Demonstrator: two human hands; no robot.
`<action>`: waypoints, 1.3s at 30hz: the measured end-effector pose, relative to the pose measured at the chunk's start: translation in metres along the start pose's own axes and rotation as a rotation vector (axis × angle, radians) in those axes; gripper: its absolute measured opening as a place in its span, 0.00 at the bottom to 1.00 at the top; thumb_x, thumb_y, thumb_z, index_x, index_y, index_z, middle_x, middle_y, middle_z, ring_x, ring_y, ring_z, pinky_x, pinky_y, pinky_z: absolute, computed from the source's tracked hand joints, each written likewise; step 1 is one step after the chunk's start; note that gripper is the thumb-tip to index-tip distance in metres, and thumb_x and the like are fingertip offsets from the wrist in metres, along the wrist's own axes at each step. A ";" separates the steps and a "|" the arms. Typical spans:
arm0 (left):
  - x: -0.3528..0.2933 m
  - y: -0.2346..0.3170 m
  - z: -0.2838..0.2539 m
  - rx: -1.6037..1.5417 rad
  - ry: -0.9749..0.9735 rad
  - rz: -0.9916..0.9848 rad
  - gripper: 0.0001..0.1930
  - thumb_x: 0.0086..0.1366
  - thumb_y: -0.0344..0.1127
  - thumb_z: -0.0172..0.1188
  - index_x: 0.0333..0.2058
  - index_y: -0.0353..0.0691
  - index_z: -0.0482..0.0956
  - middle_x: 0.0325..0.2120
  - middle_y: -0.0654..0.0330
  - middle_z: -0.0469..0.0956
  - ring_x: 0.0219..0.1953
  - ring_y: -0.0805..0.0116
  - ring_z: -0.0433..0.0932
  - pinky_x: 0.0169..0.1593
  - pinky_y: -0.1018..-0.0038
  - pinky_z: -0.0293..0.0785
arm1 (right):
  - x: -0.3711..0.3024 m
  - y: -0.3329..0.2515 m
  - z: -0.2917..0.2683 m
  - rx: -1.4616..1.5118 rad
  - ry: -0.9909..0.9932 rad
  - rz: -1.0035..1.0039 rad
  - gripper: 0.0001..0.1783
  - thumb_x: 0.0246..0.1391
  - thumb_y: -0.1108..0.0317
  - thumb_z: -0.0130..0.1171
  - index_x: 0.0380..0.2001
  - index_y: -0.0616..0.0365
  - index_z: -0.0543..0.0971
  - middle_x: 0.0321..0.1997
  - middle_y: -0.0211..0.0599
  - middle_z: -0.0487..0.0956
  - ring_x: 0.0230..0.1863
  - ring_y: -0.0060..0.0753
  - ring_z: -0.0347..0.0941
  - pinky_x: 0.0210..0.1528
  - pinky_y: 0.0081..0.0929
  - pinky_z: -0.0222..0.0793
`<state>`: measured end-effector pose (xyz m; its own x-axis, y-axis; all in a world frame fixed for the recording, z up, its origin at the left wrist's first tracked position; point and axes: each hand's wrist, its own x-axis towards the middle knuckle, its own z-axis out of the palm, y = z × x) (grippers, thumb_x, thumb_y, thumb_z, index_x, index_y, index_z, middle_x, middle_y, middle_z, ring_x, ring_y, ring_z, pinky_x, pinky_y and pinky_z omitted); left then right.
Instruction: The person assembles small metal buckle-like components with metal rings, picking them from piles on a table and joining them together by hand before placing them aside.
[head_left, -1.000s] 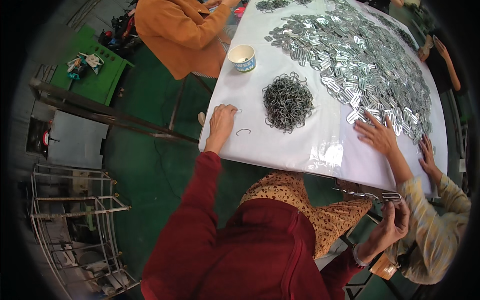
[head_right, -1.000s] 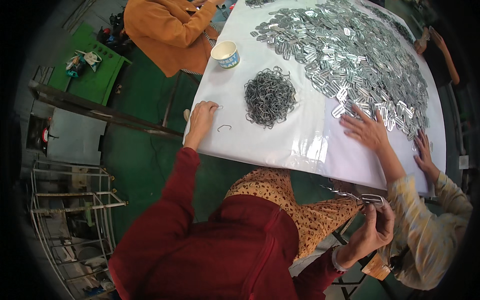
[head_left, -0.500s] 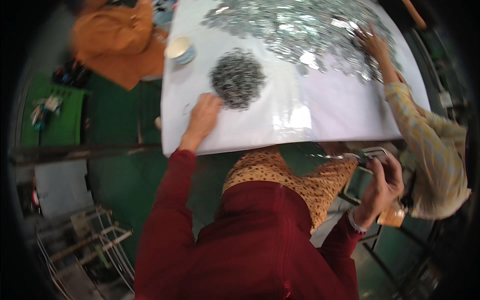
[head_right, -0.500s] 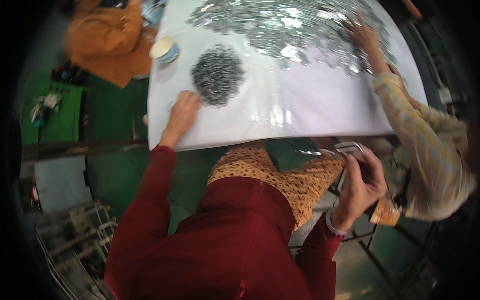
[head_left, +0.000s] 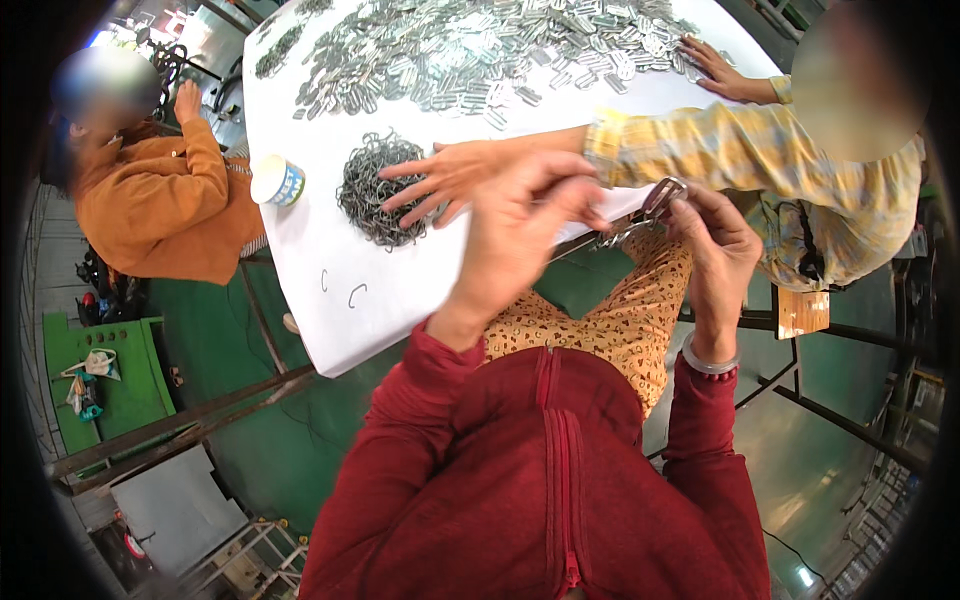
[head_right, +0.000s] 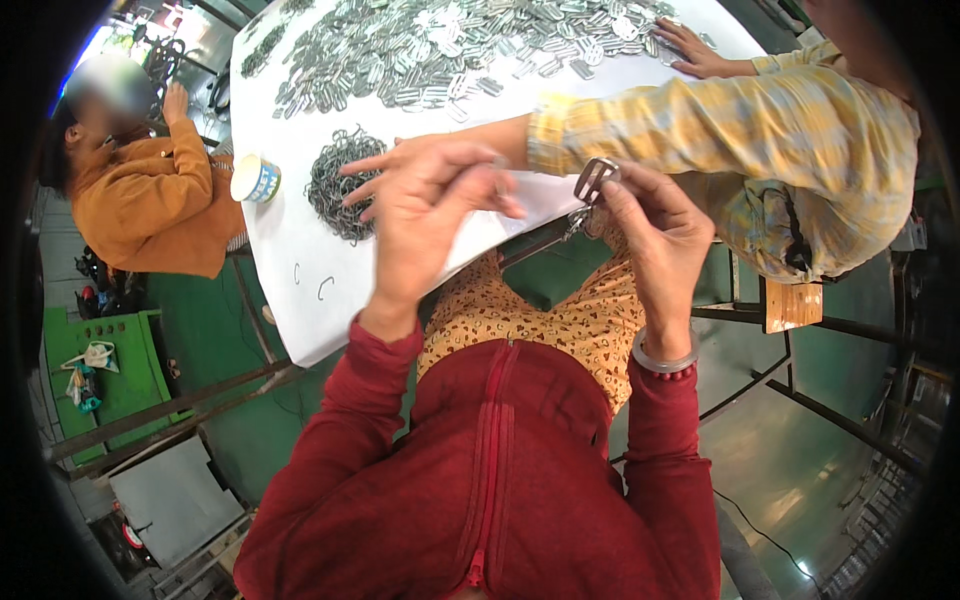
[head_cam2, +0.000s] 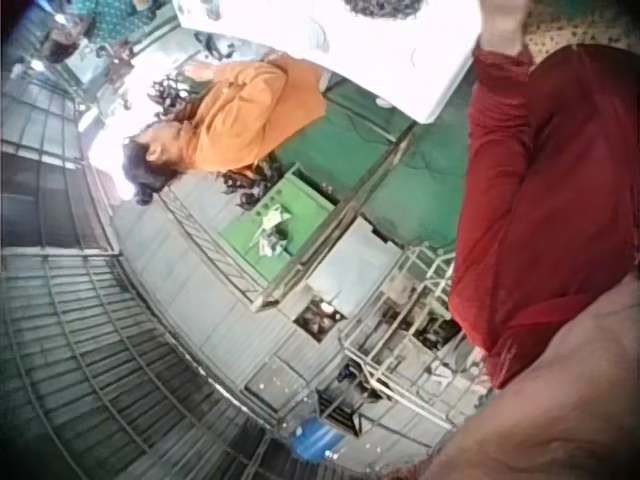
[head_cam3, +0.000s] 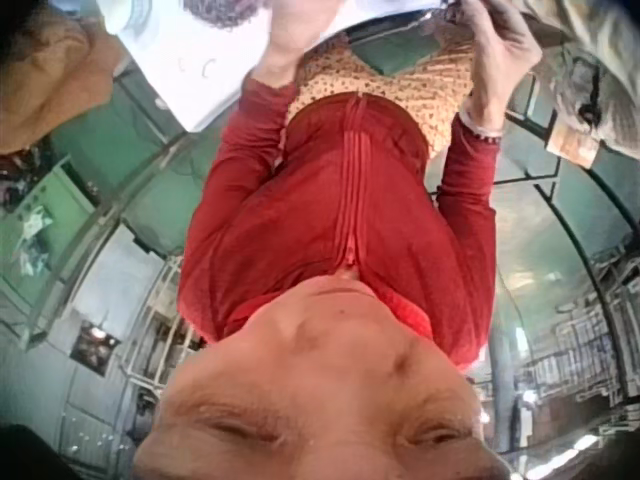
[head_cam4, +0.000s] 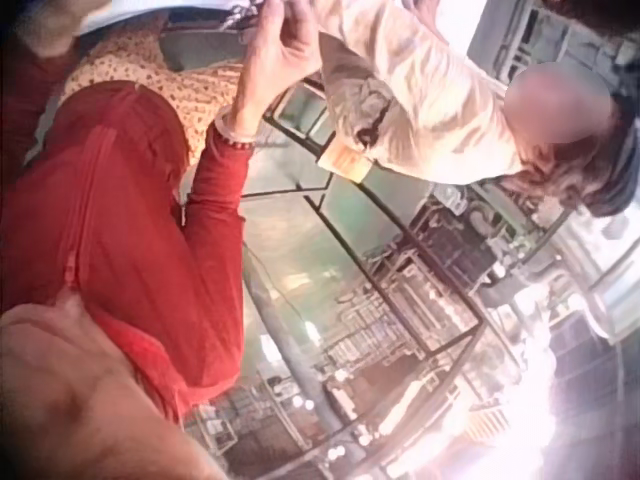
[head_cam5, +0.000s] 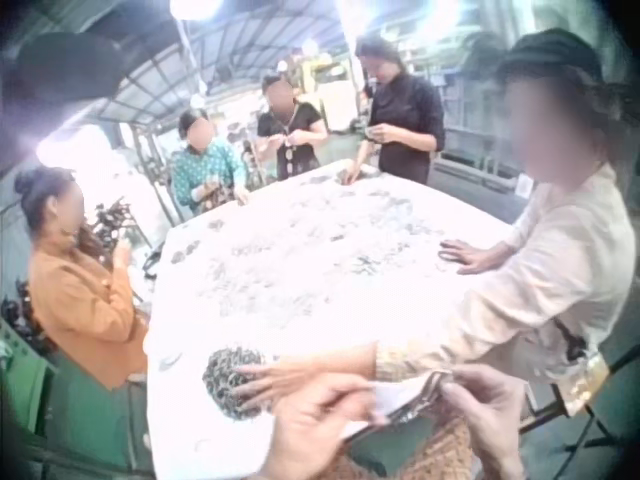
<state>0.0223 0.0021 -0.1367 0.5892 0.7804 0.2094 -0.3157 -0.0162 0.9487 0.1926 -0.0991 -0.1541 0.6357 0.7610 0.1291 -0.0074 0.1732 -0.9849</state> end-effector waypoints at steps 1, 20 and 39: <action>0.003 0.000 0.014 -0.017 -0.025 -0.006 0.08 0.65 0.26 0.52 0.41 0.29 0.75 0.31 0.58 0.78 0.31 0.72 0.79 0.36 0.77 0.77 | 0.001 0.000 0.002 -0.060 -0.006 -0.015 0.12 0.51 0.79 0.59 0.40 0.69 0.78 0.34 0.35 0.80 0.32 0.18 0.74 0.34 0.14 0.71; -0.011 -0.043 0.024 0.446 -0.067 0.108 0.07 0.60 0.30 0.60 0.35 0.34 0.76 0.40 0.59 0.73 0.38 0.72 0.75 0.42 0.77 0.72 | -0.031 0.011 -0.001 -0.138 -0.010 -0.015 0.12 0.50 0.82 0.58 0.40 0.68 0.78 0.35 0.33 0.79 0.36 0.18 0.74 0.39 0.14 0.70; -0.035 -0.045 0.016 0.291 -0.146 0.074 0.05 0.59 0.24 0.57 0.35 0.34 0.74 0.34 0.58 0.78 0.39 0.67 0.78 0.43 0.74 0.73 | 0.007 0.063 -0.041 -0.462 -0.492 0.336 0.09 0.53 0.72 0.57 0.36 0.66 0.79 0.27 0.36 0.80 0.27 0.24 0.74 0.30 0.20 0.69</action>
<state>0.0283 -0.0347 -0.1832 0.6793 0.6732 0.2923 -0.1484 -0.2640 0.9530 0.2277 -0.1086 -0.2197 0.2374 0.9369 -0.2565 0.2538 -0.3148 -0.9146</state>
